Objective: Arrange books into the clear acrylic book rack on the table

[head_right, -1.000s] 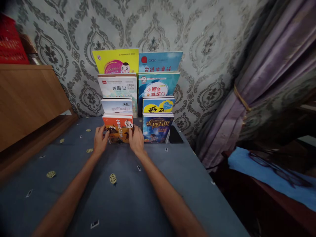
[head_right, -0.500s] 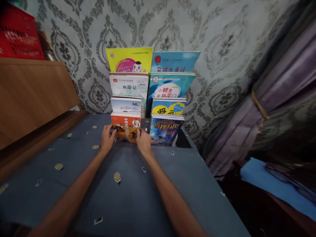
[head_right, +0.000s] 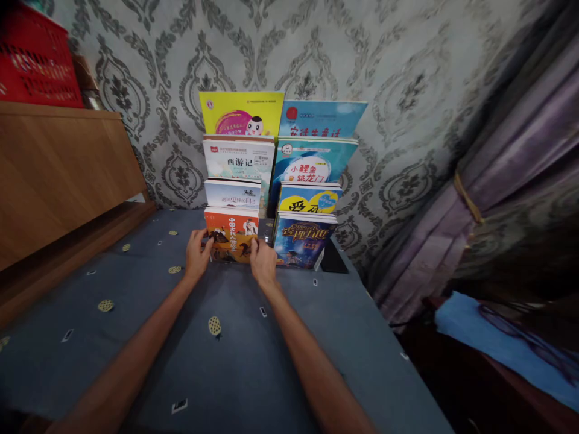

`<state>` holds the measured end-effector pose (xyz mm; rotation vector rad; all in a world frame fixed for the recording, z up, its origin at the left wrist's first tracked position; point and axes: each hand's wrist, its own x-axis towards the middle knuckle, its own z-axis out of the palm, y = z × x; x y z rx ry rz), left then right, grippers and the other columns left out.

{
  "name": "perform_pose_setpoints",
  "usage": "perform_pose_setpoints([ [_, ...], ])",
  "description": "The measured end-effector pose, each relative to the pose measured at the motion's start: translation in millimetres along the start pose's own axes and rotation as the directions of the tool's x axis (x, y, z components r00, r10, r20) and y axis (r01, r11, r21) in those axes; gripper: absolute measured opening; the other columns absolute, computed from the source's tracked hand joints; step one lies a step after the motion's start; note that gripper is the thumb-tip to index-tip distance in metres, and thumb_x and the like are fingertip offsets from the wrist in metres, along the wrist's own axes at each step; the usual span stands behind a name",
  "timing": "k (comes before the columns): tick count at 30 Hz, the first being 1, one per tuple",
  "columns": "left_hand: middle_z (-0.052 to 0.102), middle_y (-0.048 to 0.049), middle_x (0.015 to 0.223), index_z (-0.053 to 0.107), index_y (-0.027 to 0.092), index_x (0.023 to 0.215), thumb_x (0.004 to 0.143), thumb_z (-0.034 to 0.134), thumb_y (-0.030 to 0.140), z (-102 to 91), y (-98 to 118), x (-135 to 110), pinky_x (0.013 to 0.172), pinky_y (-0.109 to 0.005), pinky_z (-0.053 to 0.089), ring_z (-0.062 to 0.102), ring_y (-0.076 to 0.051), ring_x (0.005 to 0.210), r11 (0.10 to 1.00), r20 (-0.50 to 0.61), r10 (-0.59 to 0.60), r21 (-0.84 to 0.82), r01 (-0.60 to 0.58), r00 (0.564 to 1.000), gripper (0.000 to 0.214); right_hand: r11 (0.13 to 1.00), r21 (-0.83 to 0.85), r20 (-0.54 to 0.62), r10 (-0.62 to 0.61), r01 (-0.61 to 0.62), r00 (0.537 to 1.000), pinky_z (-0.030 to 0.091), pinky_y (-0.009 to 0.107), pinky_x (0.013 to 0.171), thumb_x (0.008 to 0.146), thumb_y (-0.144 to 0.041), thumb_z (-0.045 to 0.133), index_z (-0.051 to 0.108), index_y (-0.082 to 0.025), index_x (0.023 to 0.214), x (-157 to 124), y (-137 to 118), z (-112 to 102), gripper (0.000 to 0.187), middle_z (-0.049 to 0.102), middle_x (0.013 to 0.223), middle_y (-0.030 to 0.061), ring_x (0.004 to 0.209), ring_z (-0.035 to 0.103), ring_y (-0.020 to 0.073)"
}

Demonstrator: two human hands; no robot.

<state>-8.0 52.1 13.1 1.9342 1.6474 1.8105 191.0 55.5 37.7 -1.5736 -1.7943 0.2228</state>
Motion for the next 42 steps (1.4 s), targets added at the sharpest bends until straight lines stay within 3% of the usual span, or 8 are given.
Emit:
perform_pose_setpoints([
  [4,0.059,-0.0106,0.110,0.057,0.021,0.126,0.095,0.049,0.035,-0.9,3,1,0.090,-0.039,0.051,0.059,-0.024,0.105,1.000,0.013,-0.006,-0.006,0.006,1.000,0.034,0.999,0.047,-0.005,-0.009,0.009,1.000,0.044,0.030,0.072,0.102,-0.032,0.037,0.070,-0.014,0.105,0,2,0,0.037,0.076,0.093,0.0153,0.085,0.071,0.0260],
  [7,0.057,-0.0119,0.119,0.051,0.021,0.134,0.094,0.052,0.038,-2.1,9,10,0.099,-0.041,0.047,0.055,-0.025,0.115,0.999,0.006,0.024,-0.026,-0.024,1.000,0.043,0.993,0.107,-0.026,-0.038,0.040,0.999,0.047,0.031,0.080,0.100,-0.030,0.038,0.064,-0.012,0.117,1,3,1,0.036,0.074,0.105,0.0159,0.095,0.069,0.0259],
  [11,0.055,-0.0121,0.123,0.050,0.020,0.135,0.096,0.048,0.038,-1.4,21,27,0.108,-0.041,0.040,0.051,-0.024,0.122,0.995,-0.020,0.090,-0.049,-0.091,0.996,0.043,0.951,0.271,-0.196,-0.097,0.149,0.976,0.047,0.037,0.092,0.098,-0.035,0.040,0.054,-0.011,0.129,5,-1,4,0.042,0.066,0.116,0.0177,0.106,0.062,0.0263],
  [14,0.055,-0.0110,0.121,0.054,0.020,0.129,0.097,0.046,0.036,1.5,26,36,0.107,-0.039,0.041,0.052,-0.023,0.119,0.994,-0.029,0.087,-0.065,-0.089,0.996,0.037,0.935,0.294,-0.316,-0.100,0.198,0.943,0.044,0.042,0.098,0.097,-0.038,0.040,0.050,-0.011,0.133,10,-11,3,0.046,0.061,0.117,0.0185,0.112,0.055,0.0274],
  [18,0.057,-0.0093,0.114,0.058,0.021,0.122,0.096,0.047,0.034,3.9,28,39,0.103,-0.037,0.044,0.055,-0.023,0.113,0.994,-0.053,0.060,-0.085,-0.064,0.997,0.031,0.921,0.320,-0.345,-0.106,0.223,0.933,0.042,0.040,0.102,0.098,-0.036,0.037,0.048,-0.013,0.137,18,-22,1,0.046,0.055,0.120,0.0178,0.116,0.052,0.0262],
  [21,0.059,-0.0087,0.111,0.060,0.020,0.118,0.095,0.048,0.033,2.5,28,39,0.100,-0.037,0.045,0.057,-0.022,0.109,0.993,-0.048,0.052,-0.103,-0.057,0.997,0.029,0.902,0.368,-0.343,-0.094,0.226,0.934,0.044,0.040,0.099,0.098,-0.036,0.037,0.050,-0.018,0.135,22,-24,3,0.042,0.057,0.118,0.0151,0.113,0.054,0.0256],
  [30,0.062,-0.0076,0.104,0.064,0.017,0.112,0.096,0.049,0.032,-4.4,35,41,0.094,-0.032,0.047,0.058,-0.020,0.103,0.991,-0.033,0.067,-0.113,-0.071,0.997,0.027,0.808,0.505,-0.475,-0.033,0.303,0.880,0.046,0.043,0.092,0.096,-0.037,0.044,0.062,-0.019,0.113,21,-23,14,0.030,0.061,0.102,0.0101,0.098,0.058,0.0248],
  [42,0.060,-0.0085,0.105,0.063,0.017,0.114,0.097,0.047,0.032,-6.5,31,40,0.091,-0.033,0.047,0.056,-0.021,0.103,0.990,0.002,0.108,-0.092,-0.107,0.994,0.029,0.801,0.518,-0.475,-0.025,0.302,0.880,0.046,0.044,0.094,0.097,-0.038,0.045,0.062,-0.019,0.116,20,-22,16,0.032,0.062,0.106,0.0106,0.102,0.058,0.0245],
])
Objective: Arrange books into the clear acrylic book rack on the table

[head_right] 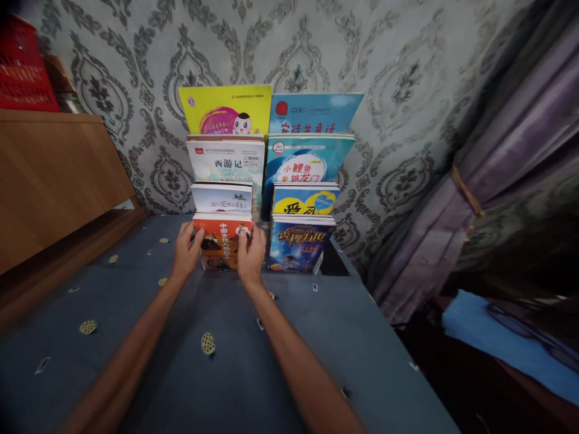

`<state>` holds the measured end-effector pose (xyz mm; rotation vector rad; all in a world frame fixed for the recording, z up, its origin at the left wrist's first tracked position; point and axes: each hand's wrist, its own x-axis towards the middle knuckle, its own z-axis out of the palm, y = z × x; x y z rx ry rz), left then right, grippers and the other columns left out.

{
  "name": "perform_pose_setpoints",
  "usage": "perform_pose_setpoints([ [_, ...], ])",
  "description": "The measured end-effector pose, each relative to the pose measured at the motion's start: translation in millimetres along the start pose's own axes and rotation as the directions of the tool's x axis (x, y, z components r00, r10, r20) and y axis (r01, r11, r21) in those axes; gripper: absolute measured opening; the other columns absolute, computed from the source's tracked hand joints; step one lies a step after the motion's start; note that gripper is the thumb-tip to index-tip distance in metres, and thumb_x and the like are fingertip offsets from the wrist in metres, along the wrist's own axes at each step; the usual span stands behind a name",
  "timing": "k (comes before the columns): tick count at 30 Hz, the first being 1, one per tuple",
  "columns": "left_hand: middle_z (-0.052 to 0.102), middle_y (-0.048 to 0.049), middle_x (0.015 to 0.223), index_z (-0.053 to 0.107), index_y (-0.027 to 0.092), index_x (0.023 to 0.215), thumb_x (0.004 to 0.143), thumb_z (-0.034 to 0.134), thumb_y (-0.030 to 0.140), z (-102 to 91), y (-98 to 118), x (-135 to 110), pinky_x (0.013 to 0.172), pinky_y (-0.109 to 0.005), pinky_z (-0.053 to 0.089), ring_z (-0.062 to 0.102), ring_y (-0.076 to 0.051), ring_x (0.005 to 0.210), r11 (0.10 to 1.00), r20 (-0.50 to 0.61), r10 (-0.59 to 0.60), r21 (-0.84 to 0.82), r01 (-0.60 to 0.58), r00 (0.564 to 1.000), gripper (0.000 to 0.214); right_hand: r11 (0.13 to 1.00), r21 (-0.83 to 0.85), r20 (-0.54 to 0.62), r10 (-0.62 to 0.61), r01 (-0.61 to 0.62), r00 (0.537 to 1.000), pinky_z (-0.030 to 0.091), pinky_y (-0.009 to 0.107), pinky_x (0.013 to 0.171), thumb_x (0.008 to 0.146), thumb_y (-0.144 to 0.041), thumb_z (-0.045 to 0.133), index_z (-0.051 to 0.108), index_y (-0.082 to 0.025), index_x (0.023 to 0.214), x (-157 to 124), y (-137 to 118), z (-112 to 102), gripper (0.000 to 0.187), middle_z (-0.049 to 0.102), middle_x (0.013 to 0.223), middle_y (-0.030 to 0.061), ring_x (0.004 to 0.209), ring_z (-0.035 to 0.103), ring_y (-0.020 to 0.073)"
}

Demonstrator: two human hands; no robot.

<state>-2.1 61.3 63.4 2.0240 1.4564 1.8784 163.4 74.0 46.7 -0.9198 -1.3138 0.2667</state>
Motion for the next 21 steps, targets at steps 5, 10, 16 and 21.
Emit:
perform_pose_setpoints([
  [5,0.060,-0.0076,0.104,0.064,0.019,0.117,0.096,0.047,0.035,2.7,-2,-3,0.094,-0.034,0.046,0.057,-0.021,0.102,0.999,-0.026,-0.045,-0.009,0.044,0.999,0.031,1.000,-0.017,0.037,0.004,-0.003,0.999,0.047,0.044,0.096,0.097,-0.040,0.044,0.062,-0.019,0.118,1,-1,-3,0.035,0.062,0.108,0.0114,0.104,0.058,0.0248],
  [10,0.061,-0.0094,0.110,0.060,0.020,0.127,0.094,0.050,0.039,2.1,-3,-3,0.096,-0.037,0.047,0.058,-0.022,0.106,0.994,-0.041,-0.091,-0.056,0.088,0.995,0.040,0.999,-0.007,0.058,0.037,-0.036,0.998,0.046,0.044,0.099,0.097,-0.043,0.042,0.064,-0.016,0.119,5,-4,-7,0.041,0.064,0.113,0.0144,0.108,0.060,0.0262],
  [16,0.062,-0.0117,0.124,0.060,0.020,0.128,0.094,0.050,0.045,-0.6,2,-4,0.105,-0.040,0.043,0.056,-0.025,0.118,0.989,-0.033,-0.123,-0.086,0.120,0.992,0.043,0.997,0.027,0.044,0.071,-0.072,0.997,0.044,0.045,0.104,0.098,-0.045,0.042,0.062,-0.014,0.127,9,-7,-8,0.047,0.064,0.123,0.0170,0.118,0.058,0.0269],
  [21,0.061,-0.0137,0.127,0.058,0.019,0.130,0.094,0.049,0.048,0.7,5,-4,0.103,-0.041,0.046,0.058,-0.025,0.117,0.983,-0.036,-0.151,-0.112,0.146,0.988,0.047,0.998,0.025,0.038,0.063,-0.064,0.997,0.043,0.044,0.106,0.099,-0.046,0.039,0.061,-0.016,0.130,11,-10,-8,0.048,0.064,0.123,0.0155,0.120,0.057,0.0251],
])
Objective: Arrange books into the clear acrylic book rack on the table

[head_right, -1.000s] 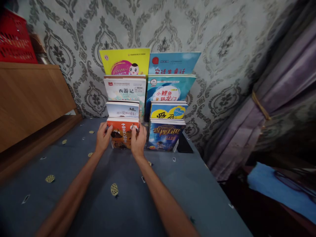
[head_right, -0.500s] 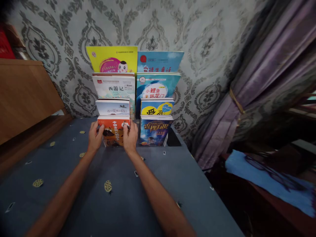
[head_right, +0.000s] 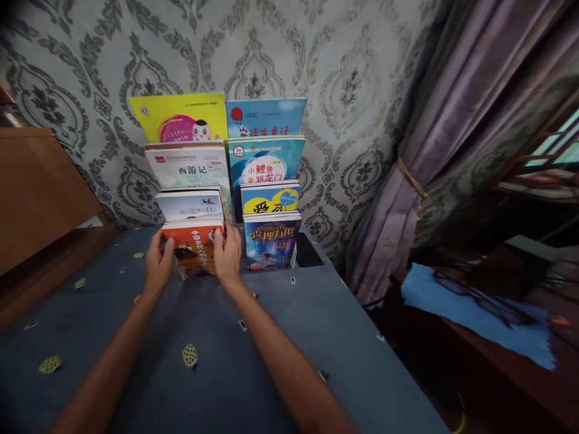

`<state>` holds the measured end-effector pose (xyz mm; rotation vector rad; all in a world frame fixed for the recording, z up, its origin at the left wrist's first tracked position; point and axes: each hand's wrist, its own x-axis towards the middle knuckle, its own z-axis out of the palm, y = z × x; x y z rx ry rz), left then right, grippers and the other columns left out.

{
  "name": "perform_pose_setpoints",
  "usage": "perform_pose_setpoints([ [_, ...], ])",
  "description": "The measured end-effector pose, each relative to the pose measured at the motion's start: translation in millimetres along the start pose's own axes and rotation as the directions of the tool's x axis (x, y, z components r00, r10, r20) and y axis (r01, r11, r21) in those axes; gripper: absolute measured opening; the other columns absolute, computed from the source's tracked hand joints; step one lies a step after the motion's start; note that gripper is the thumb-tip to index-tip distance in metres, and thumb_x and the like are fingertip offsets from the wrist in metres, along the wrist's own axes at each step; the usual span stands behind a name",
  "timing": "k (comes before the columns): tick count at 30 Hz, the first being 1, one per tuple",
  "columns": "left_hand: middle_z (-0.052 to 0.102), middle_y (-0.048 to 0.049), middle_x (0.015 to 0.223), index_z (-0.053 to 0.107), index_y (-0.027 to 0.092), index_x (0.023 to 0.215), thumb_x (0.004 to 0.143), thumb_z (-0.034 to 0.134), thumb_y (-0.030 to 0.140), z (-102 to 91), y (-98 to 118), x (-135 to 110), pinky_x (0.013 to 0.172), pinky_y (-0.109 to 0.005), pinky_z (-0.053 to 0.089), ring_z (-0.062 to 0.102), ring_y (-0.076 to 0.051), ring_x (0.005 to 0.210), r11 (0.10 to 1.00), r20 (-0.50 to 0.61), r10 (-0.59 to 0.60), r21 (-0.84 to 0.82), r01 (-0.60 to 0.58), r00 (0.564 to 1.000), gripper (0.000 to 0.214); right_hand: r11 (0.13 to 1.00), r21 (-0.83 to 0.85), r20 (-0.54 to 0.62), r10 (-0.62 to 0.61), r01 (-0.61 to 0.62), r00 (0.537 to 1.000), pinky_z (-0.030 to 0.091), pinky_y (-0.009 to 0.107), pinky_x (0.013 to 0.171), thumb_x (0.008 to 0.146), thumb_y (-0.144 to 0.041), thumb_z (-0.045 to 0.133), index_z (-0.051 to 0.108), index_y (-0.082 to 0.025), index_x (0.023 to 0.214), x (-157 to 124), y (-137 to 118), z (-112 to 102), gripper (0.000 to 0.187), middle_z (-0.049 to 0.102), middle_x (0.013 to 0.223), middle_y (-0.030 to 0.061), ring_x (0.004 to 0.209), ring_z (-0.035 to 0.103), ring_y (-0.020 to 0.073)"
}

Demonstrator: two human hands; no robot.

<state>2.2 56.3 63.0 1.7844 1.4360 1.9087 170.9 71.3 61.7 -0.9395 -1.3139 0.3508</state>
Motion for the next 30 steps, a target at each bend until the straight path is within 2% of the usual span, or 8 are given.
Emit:
perform_pose_setpoints([
  [6,0.062,-0.0136,0.130,0.059,0.018,0.129,0.094,0.050,0.052,1.1,5,-1,0.103,-0.041,0.046,0.058,-0.025,0.118,0.999,-0.017,-0.026,-0.032,0.025,1.000,0.050,1.000,-0.003,-0.026,-0.022,0.022,0.999,0.042,0.045,0.109,0.101,-0.043,0.035,0.057,-0.015,0.135,-1,-8,0,0.049,0.061,0.129,0.0161,0.124,0.054,0.0238],
  [12,0.065,-0.0103,0.122,0.061,0.020,0.125,0.095,0.048,0.052,1.9,-1,-3,0.101,-0.037,0.049,0.061,-0.022,0.113,1.000,-0.079,-0.025,-0.020,0.024,0.997,0.045,0.995,-0.063,-0.049,-0.085,0.082,0.995,0.036,0.053,0.115,0.103,-0.036,0.036,0.041,-0.024,0.149,-10,-13,-2,0.048,0.051,0.145,0.0135,0.137,0.045,0.0235],
  [17,0.064,-0.0090,0.120,0.058,0.021,0.124,0.096,0.046,0.051,3.4,-13,-9,0.090,-0.032,0.053,0.062,-0.021,0.108,0.988,-0.132,-0.151,-0.043,0.147,0.980,0.043,0.989,-0.097,-0.020,-0.115,0.112,0.993,0.036,0.054,0.116,0.103,-0.025,0.035,0.027,-0.029,0.156,-21,-21,-5,0.054,0.042,0.155,0.0100,0.144,0.038,0.0233],
  [21,0.061,-0.0093,0.120,0.056,0.021,0.122,0.096,0.046,0.050,7.7,-9,-17,0.094,-0.037,0.051,0.061,-0.023,0.108,0.971,-0.194,-0.236,-0.074,0.226,0.952,0.040,0.988,-0.085,-0.013,-0.134,0.132,0.991,0.038,0.053,0.116,0.103,-0.022,0.035,0.023,-0.030,0.157,-24,-36,-10,0.057,0.039,0.157,0.0085,0.145,0.036,0.0233],
  [23,0.060,-0.0090,0.119,0.056,0.021,0.119,0.097,0.046,0.048,10.3,2,-20,0.100,-0.041,0.047,0.058,-0.024,0.112,0.982,-0.270,-0.186,-0.039,0.182,0.945,0.036,0.985,-0.065,-0.026,-0.163,0.161,0.986,0.036,0.053,0.117,0.103,-0.021,0.035,0.023,-0.029,0.158,-19,-48,-15,0.057,0.036,0.159,0.0089,0.147,0.034,0.0235],
  [25,0.058,-0.0094,0.119,0.055,0.020,0.119,0.097,0.045,0.045,11.0,17,-20,0.103,-0.042,0.043,0.055,-0.025,0.115,0.996,-0.301,-0.073,0.023,0.084,0.951,0.034,0.977,-0.042,-0.046,-0.210,0.209,0.977,0.033,0.053,0.119,0.103,-0.021,0.035,0.022,-0.029,0.158,-12,-62,-23,0.057,0.035,0.159,0.0092,0.147,0.032,0.0236],
  [28,0.054,-0.0117,0.123,0.052,0.019,0.124,0.098,0.044,0.039,6.7,44,-22,0.102,-0.041,0.042,0.051,-0.025,0.118,0.985,-0.241,0.151,0.117,-0.125,0.959,0.034,0.959,-0.028,-0.085,-0.283,0.281,0.955,0.029,0.054,0.120,0.103,-0.024,0.035,0.025,-0.028,0.157,-1,-82,-44,0.055,0.036,0.159,0.0092,0.147,0.032,0.0234],
  [30,0.053,-0.0121,0.122,0.052,0.018,0.124,0.098,0.045,0.034,2.4,61,-27,0.103,-0.042,0.041,0.049,-0.025,0.120,0.952,-0.192,0.281,0.182,-0.247,0.940,0.031,0.962,-0.043,-0.117,-0.272,0.269,0.955,0.029,0.055,0.120,0.103,-0.027,0.036,0.031,-0.028,0.154,4,-88,-63,0.052,0.040,0.156,0.0089,0.146,0.034,0.0243],
])
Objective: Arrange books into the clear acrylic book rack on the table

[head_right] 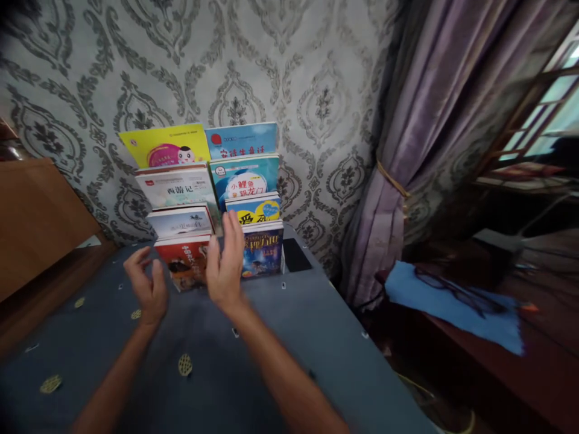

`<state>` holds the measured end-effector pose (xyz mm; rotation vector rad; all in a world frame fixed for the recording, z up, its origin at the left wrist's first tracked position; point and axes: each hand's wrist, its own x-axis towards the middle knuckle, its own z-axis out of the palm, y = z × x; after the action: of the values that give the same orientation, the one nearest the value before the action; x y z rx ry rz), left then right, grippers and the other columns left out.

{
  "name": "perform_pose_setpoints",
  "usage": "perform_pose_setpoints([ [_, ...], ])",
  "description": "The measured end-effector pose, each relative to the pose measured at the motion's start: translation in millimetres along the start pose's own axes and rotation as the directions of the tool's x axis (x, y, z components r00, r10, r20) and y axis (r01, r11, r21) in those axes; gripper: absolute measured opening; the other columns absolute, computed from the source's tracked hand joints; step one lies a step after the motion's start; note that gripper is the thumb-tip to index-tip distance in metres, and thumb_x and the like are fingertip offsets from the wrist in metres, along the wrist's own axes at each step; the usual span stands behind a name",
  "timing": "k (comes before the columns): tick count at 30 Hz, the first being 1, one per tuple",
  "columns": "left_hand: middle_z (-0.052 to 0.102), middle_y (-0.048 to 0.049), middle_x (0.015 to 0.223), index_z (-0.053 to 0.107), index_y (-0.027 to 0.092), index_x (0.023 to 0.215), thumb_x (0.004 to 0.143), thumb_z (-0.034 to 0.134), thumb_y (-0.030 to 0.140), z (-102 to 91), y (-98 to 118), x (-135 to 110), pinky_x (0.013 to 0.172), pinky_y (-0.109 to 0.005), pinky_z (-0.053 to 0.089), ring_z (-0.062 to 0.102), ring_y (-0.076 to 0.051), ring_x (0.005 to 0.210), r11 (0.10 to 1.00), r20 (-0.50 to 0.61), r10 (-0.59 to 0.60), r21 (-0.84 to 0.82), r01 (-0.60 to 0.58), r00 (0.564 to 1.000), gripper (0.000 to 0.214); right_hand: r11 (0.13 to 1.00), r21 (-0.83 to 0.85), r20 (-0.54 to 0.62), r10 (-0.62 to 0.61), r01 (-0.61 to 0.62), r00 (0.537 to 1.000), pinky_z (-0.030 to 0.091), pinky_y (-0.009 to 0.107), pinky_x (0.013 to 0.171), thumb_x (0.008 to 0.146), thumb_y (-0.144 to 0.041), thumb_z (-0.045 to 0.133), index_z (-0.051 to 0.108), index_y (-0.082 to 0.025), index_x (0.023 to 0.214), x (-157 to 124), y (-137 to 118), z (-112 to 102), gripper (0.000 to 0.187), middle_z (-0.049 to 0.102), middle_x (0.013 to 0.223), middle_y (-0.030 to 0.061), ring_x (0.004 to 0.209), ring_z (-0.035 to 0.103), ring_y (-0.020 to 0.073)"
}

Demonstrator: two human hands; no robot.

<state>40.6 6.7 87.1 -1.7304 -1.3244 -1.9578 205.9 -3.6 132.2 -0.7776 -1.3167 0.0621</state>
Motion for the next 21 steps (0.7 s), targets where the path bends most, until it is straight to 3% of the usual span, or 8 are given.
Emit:
perform_pose_setpoints([
  [3,0.057,-0.0112,0.116,0.056,0.018,0.118,0.097,0.046,0.029,-6.9,22,-8,0.104,-0.043,0.041,0.052,-0.025,0.116,0.990,0.122,0.136,0.013,-0.139,0.983,0.026,0.998,-0.064,-0.056,0.010,-0.014,0.998,0.030,0.057,0.118,0.102,-0.030,0.037,0.041,-0.028,0.148,3,10,-33,0.047,0.046,0.150,0.0102,0.142,0.040,0.0254],
  [5,0.061,-0.0107,0.113,0.058,0.019,0.116,0.097,0.044,0.027,-3.3,33,-16,0.102,-0.042,0.043,0.056,-0.024,0.113,0.985,0.246,0.170,-0.046,-0.164,0.954,0.025,0.992,-0.123,-0.110,0.013,-0.027,0.994,0.031,0.058,0.116,0.101,-0.032,0.039,0.046,-0.025,0.144,-1,28,-55,0.044,0.048,0.147,0.0125,0.139,0.042,0.0262],
  [10,0.059,-0.0134,0.132,0.052,0.020,0.134,0.099,0.041,0.030,42.8,49,-33,0.108,-0.044,0.043,0.054,-0.024,0.126,0.978,0.472,0.101,-0.208,0.000,0.876,0.038,0.956,-0.261,-0.138,0.099,-0.132,0.986,0.032,0.057,0.115,0.098,-0.042,0.044,0.050,-0.021,0.140,-17,90,-94,0.048,0.051,0.144,0.0165,0.136,0.045,0.0284],
  [15,0.038,-0.0184,0.156,0.031,0.018,0.152,0.097,0.045,0.036,100.8,45,-48,0.117,-0.050,0.033,0.037,-0.029,0.144,0.952,0.492,-0.037,-0.247,0.180,0.870,0.059,0.934,-0.239,-0.097,0.247,-0.264,0.964,0.036,0.054,0.112,0.094,-0.052,0.047,0.047,-0.016,0.142,-22,139,-96,0.060,0.051,0.145,0.0198,0.135,0.047,0.0297],
  [18,0.029,-0.0183,0.161,0.024,0.016,0.154,0.096,0.045,0.036,120.9,38,-53,0.121,-0.050,0.026,0.027,-0.029,0.149,0.947,0.471,-0.105,-0.220,0.232,0.876,0.065,0.925,-0.204,-0.083,0.310,-0.321,0.947,0.036,0.053,0.113,0.092,-0.054,0.047,0.047,-0.012,0.142,-19,155,-87,0.066,0.050,0.146,0.0220,0.136,0.047,0.0304],
  [21,0.035,-0.0156,0.159,0.026,0.018,0.154,0.096,0.044,0.033,131.8,31,-54,0.121,-0.048,0.027,0.032,-0.028,0.148,0.949,0.466,-0.105,-0.218,0.229,0.879,0.063,0.922,-0.163,-0.076,0.344,-0.352,0.936,0.039,0.052,0.110,0.092,-0.053,0.046,0.047,-0.010,0.142,-18,161,-79,0.066,0.052,0.145,0.0230,0.133,0.050,0.0309],
])
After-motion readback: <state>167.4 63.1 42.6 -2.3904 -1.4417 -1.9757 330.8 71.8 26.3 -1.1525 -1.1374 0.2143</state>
